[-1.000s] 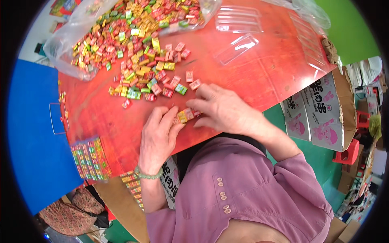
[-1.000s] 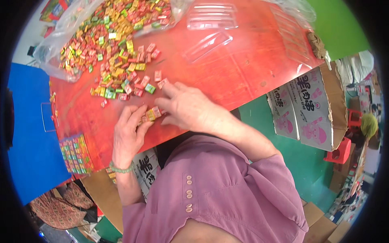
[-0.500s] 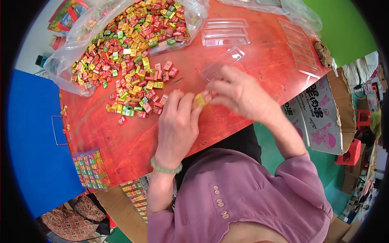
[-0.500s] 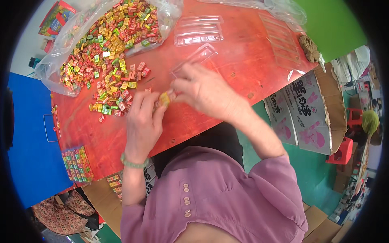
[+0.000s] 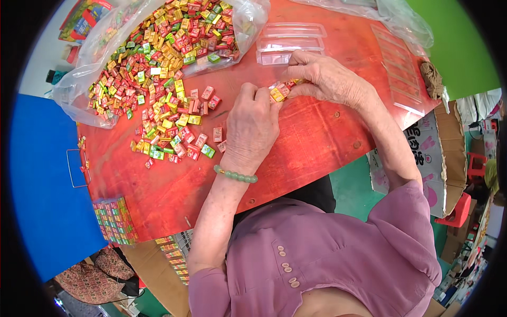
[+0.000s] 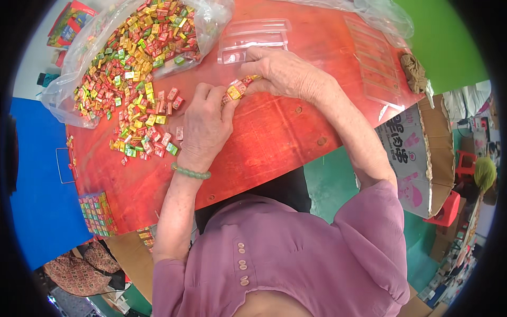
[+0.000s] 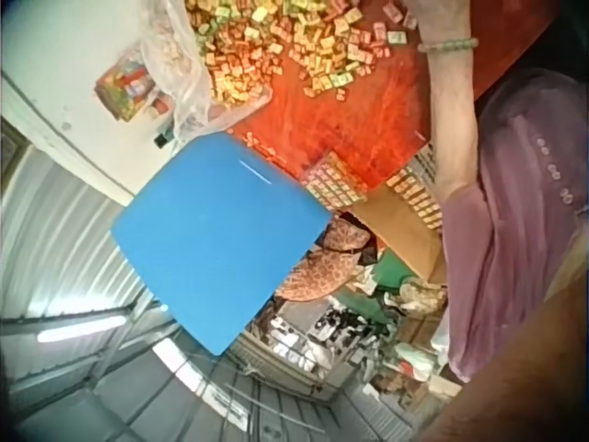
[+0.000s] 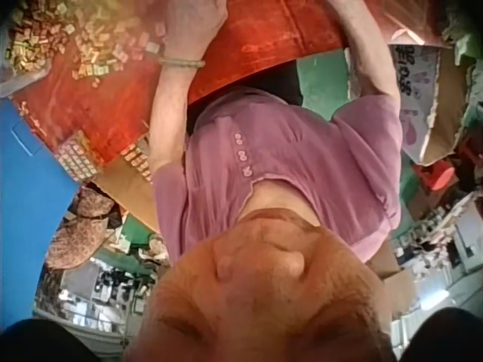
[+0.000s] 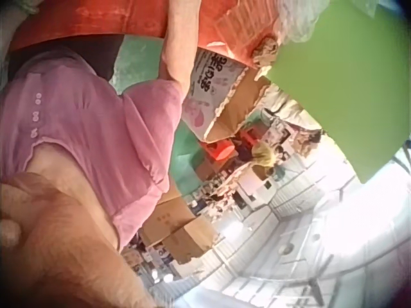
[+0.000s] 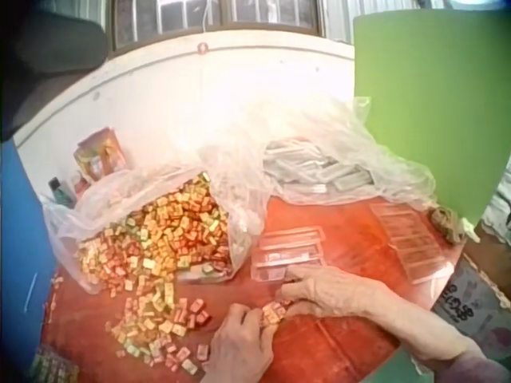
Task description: Sorting and packing individually wrapped candies into plastic blister trays.
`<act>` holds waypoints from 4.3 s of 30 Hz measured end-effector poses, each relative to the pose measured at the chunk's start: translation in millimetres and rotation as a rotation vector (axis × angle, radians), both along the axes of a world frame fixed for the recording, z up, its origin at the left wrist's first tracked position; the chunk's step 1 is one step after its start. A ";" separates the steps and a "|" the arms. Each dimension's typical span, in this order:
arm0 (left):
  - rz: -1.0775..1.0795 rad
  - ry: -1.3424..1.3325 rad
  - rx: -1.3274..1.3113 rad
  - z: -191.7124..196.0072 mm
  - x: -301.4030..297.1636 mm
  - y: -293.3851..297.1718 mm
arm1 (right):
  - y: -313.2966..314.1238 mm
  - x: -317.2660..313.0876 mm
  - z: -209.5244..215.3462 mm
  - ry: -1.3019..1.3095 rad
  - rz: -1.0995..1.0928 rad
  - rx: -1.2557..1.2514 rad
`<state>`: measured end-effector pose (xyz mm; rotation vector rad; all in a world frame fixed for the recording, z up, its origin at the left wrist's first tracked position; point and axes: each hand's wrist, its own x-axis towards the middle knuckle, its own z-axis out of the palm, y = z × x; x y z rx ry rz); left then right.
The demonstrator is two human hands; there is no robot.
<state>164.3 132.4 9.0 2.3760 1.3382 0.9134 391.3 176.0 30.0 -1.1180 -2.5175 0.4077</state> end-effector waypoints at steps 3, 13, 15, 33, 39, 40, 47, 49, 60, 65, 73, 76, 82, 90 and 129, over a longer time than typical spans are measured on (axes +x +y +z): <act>-0.004 0.008 -0.011 0.8 1.8 0.3 | 2.1 4.4 -0.3 0.027 0.013 -0.015; 0.003 0.202 0.066 11.9 0.7 -18.1 | -15.7 8.2 -4.2 -0.038 -0.063 0.122; 0.018 0.279 0.088 9.4 -2.5 -19.4 | -24.3 4.6 -3.3 -0.123 -0.128 0.198; -0.112 0.295 -0.038 -12.0 -16.6 -43.9 | -124.0 -15.7 -21.4 -0.267 -0.425 0.091; -0.181 0.273 -0.049 -10.7 -24.8 -47.8 | -147.8 -18.7 -17.5 -0.210 -0.464 0.047; -0.169 0.274 -0.043 -9.2 -24.0 -47.9 | -149.7 -19.6 -16.7 -0.212 -0.466 0.037; -0.189 0.279 -0.038 -11.3 -27.9 -59.0 | -159.1 -24.4 -18.3 -0.220 -0.501 0.070; -0.170 0.251 -0.038 -12.3 -29.4 -61.3 | -161.5 -27.2 -19.2 -0.205 -0.505 0.067; -0.252 0.202 -0.045 -8.6 -42.0 -63.2 | -168.1 -27.6 -20.7 -0.175 -0.521 0.083; -0.233 0.303 -0.057 -10.1 -40.0 -65.1 | -168.8 -26.9 -25.6 -0.161 -0.534 0.082; -0.192 0.398 -0.002 -6.7 -32.6 -66.5 | -169.5 -28.5 -27.1 -0.145 -0.556 0.088; -0.201 0.384 -0.015 -5.5 -29.7 -66.0 | -170.4 -27.3 -26.6 -0.141 -0.567 0.089; -0.211 0.317 0.024 -0.2 -21.5 -62.0 | -167.8 -25.2 -9.4 -0.154 -0.495 0.052; -0.255 0.224 0.075 -12.1 -0.7 -56.3 | -63.1 1.5 29.2 0.000 -0.401 0.107; 0.671 0.295 0.025 -5.1 -231.4 -167.9 | -97.3 -91.5 -20.3 -0.284 -0.498 0.233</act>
